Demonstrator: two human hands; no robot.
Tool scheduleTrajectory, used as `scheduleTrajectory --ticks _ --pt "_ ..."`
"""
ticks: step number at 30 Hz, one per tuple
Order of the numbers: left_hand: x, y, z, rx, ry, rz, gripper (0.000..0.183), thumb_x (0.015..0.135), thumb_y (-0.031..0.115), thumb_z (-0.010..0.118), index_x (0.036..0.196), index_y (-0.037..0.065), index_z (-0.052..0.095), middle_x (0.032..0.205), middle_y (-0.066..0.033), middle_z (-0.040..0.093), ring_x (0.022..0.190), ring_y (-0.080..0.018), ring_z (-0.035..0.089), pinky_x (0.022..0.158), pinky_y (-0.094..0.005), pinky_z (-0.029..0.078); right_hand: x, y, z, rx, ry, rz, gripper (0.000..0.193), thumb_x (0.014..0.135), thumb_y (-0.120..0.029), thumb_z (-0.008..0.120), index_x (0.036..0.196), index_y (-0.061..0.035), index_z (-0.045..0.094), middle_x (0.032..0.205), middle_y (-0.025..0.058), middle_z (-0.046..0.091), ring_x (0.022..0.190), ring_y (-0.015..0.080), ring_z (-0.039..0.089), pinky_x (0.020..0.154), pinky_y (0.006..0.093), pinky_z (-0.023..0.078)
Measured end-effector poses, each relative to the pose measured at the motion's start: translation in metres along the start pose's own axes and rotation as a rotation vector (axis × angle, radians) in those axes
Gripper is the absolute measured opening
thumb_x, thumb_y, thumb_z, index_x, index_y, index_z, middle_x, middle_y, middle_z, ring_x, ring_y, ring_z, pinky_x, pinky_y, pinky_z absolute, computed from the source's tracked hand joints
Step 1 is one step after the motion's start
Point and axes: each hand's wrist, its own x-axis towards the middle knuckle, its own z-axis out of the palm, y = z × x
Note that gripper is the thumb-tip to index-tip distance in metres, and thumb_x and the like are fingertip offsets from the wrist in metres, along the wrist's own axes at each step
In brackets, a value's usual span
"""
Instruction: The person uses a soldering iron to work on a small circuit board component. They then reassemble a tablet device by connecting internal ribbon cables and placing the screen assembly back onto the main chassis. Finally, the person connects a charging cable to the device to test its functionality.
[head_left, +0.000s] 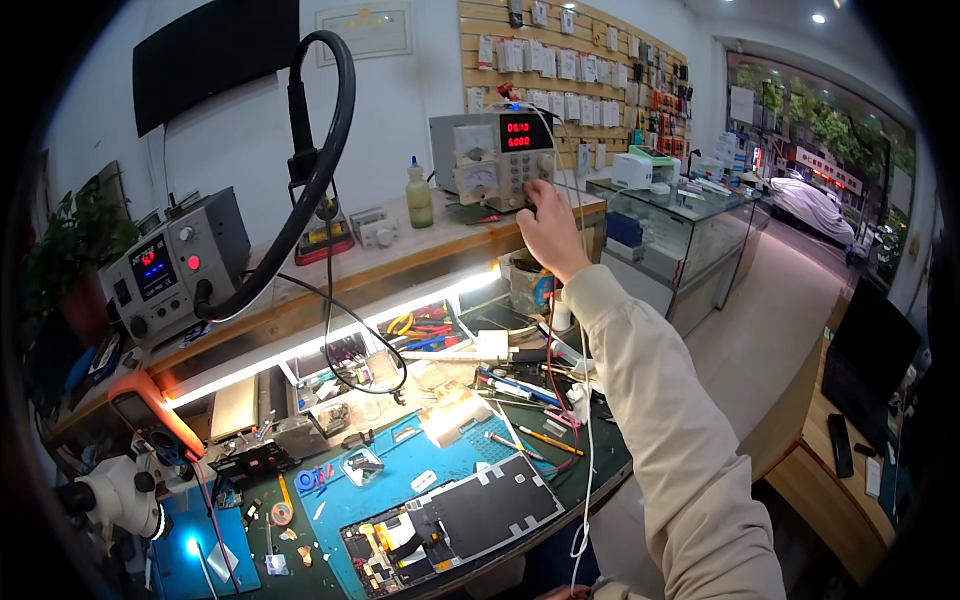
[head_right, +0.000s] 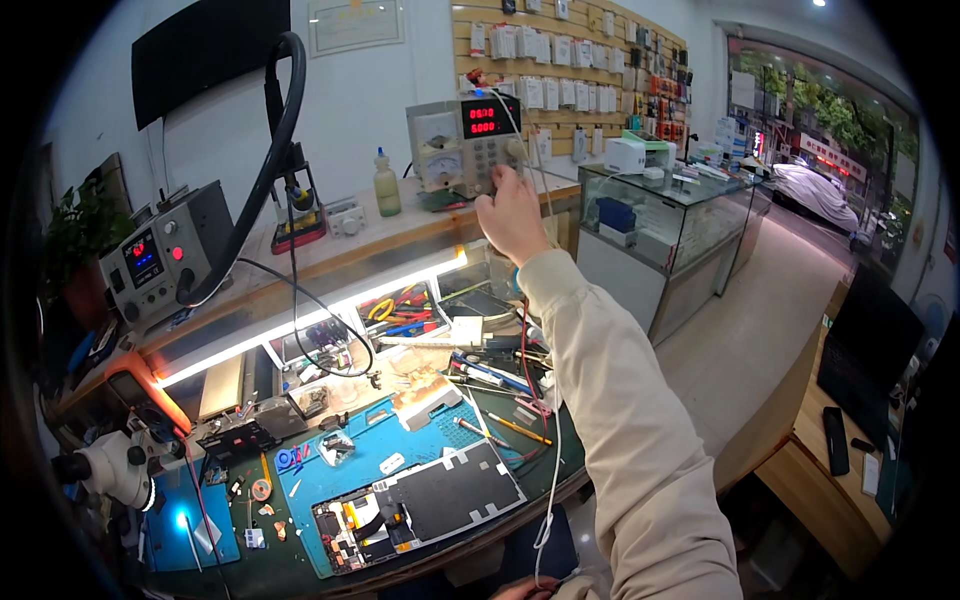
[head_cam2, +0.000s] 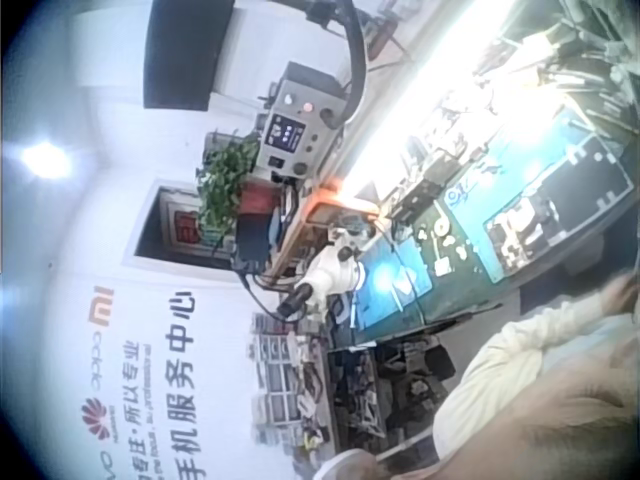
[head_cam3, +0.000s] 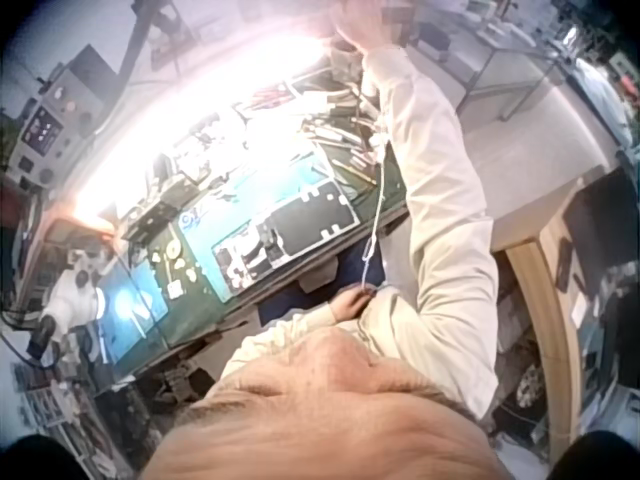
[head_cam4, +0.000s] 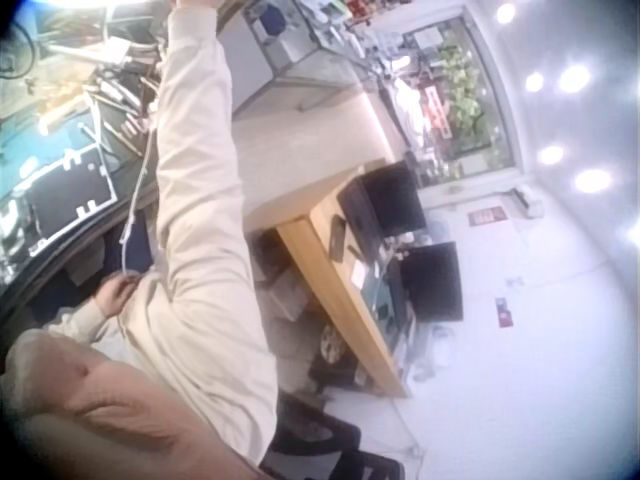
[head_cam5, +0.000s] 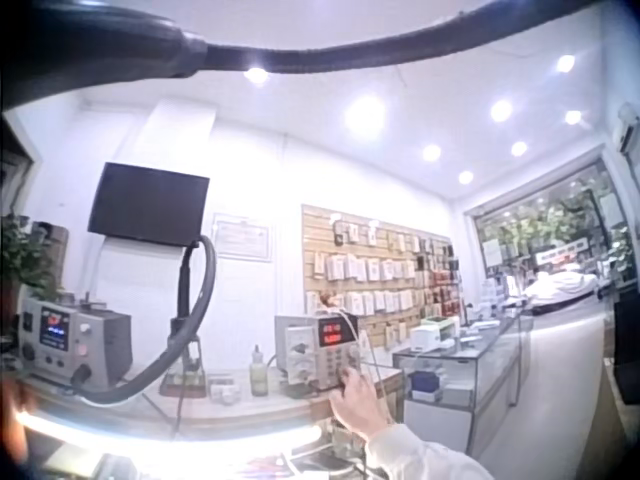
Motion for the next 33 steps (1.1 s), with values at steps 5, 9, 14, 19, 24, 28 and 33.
scheduleTrajectory --ticks 5,9,14,19,24,28,33 --pt "0.010 0.030 -0.005 0.002 0.016 -0.076 0.023 0.109 0.019 0.062 0.121 0.002 0.072 0.116 -0.0196 0.073 0.108 -0.0347 0.072 0.097 -0.0420 0.056 -0.055 -0.025 -0.059 0.429 -0.003 0.125 0.042 0.102 -0.010 0.052 0.143 0.0015 0.052 0.133 0.0163 0.070 0.116 0.0268 0.067 0.096 0.0389 0.052" --pt "0.017 0.059 -0.009 -0.179 -0.056 -0.174 0.033 0.117 0.017 0.044 0.137 -0.002 0.061 0.118 -0.0124 0.073 0.106 -0.0182 0.071 0.093 -0.0304 0.056 -0.222 -0.057 -0.178 0.564 -0.554 0.644 0.034 0.116 -0.026 0.045 0.109 -0.0033 0.069 0.083 0.0023 0.069 0.072 0.0084 0.063 0.064 0.0242 0.049" --pt "0.035 0.091 0.006 -0.562 -0.099 -0.192 0.040 0.119 0.020 0.036 0.150 -0.003 0.045 0.134 -0.0155 0.070 0.117 -0.0204 0.069 0.099 -0.0339 0.055 -0.452 -0.034 -0.299 0.529 -1.201 1.870 0.076 0.110 -0.065 0.043 0.115 0.0068 0.067 0.091 0.0167 0.077 0.084 0.0232 0.078 0.065 0.0340 0.059" --pt "0.039 0.118 0.025 -0.900 -0.258 -0.187 0.040 0.119 0.023 0.035 0.149 -0.002 0.045 0.137 -0.0185 0.068 0.117 -0.0213 0.067 0.104 -0.0356 0.052 -0.602 -0.038 -0.264 1.444 0.034 2.161 0.049 0.109 -0.049 0.055 0.110 -0.0001 0.060 0.092 0.0115 0.067 0.074 0.0196 0.068 0.063 0.0284 0.060" --pt "0.016 0.137 0.001 -1.002 -0.198 -0.300 0.037 0.119 0.024 0.036 0.145 0.001 0.049 0.112 -0.0154 0.074 0.098 -0.0178 0.068 0.092 -0.0328 0.055 -0.593 0.069 -0.287 1.317 0.708 2.104 0.014 0.106 -0.021 0.061 0.105 -0.0072 0.058 0.088 0.0054 0.061 0.062 0.0113 0.055 0.051 0.0210 0.049" --pt "0.003 0.130 -0.014 -0.853 -0.133 -0.415 0.047 0.119 0.028 0.040 0.158 0.002 0.039 0.131 -0.0218 0.069 0.109 -0.0229 0.070 0.096 -0.0357 0.056 -0.510 0.050 -0.296 0.904 0.373 1.587 0.018 0.108 -0.017 0.058 0.121 -0.0054 0.060 0.093 0.0055 0.062 0.057 0.0063 0.039 0.045 0.0211 0.030" --pt "0.024 0.118 -0.021 0.326 -0.408 -0.381 0.063 0.108 0.037 0.065 0.156 0.001 0.045 0.126 -0.0226 0.073 0.108 -0.0279 0.076 0.085 -0.0382 0.061 -0.407 -0.054 -0.318 0.789 -0.185 1.114 0.034 0.107 -0.006 0.055 0.140 -0.0073 0.060 0.113 0.0078 0.068 0.072 0.0052 0.044 0.066 0.0211 0.040"
